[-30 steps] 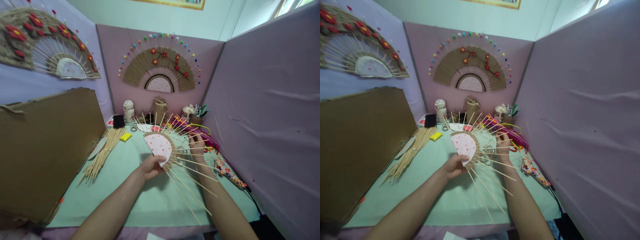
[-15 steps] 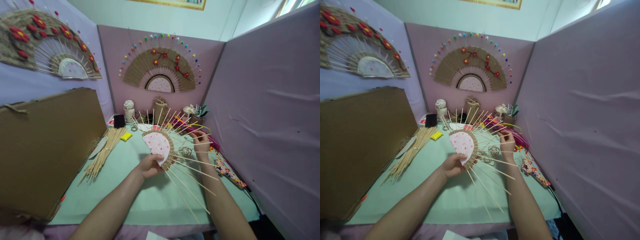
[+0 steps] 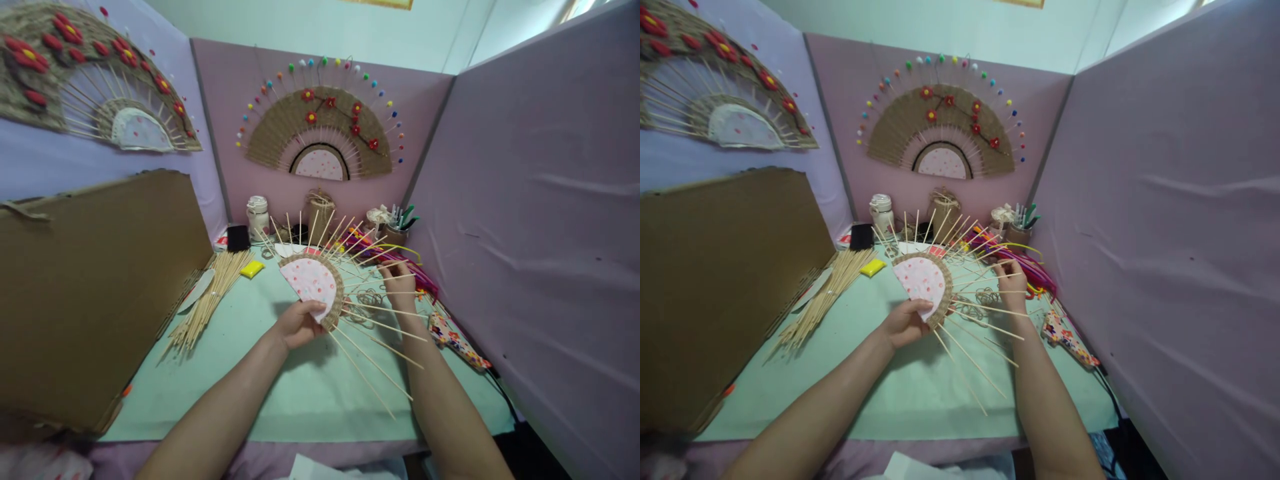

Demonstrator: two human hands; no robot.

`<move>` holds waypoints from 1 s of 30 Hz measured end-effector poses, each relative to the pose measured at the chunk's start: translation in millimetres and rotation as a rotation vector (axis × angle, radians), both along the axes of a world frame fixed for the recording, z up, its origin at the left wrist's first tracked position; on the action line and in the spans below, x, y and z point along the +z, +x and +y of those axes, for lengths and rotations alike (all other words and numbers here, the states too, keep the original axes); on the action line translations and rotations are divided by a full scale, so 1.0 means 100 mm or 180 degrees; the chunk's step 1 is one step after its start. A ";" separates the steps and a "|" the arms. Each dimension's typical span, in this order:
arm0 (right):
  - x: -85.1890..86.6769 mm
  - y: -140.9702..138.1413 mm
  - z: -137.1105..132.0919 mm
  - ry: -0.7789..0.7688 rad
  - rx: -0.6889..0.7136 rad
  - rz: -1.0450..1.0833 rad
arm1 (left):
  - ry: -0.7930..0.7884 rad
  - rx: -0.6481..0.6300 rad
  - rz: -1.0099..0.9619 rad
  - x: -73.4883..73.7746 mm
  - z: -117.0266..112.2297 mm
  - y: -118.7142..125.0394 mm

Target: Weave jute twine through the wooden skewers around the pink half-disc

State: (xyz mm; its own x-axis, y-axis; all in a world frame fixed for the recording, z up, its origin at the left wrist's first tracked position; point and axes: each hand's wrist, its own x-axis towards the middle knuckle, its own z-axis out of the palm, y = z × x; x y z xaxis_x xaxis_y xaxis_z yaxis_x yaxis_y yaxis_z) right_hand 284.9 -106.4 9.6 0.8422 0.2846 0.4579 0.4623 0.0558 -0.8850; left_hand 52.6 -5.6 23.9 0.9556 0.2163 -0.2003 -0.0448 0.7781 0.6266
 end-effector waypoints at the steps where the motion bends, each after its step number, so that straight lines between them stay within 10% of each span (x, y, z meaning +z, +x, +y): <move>1: -0.01 0.02 0.00 -0.0023 -0.0006 -0.0008 | -0.0002 0.0035 -0.0002 0.01 0.01 0.00; 30: -0.04 -0.09 0.07 -0.0187 0.0172 -0.0037 | 0.0118 -0.0480 -0.0232 -0.03 -0.09 -0.02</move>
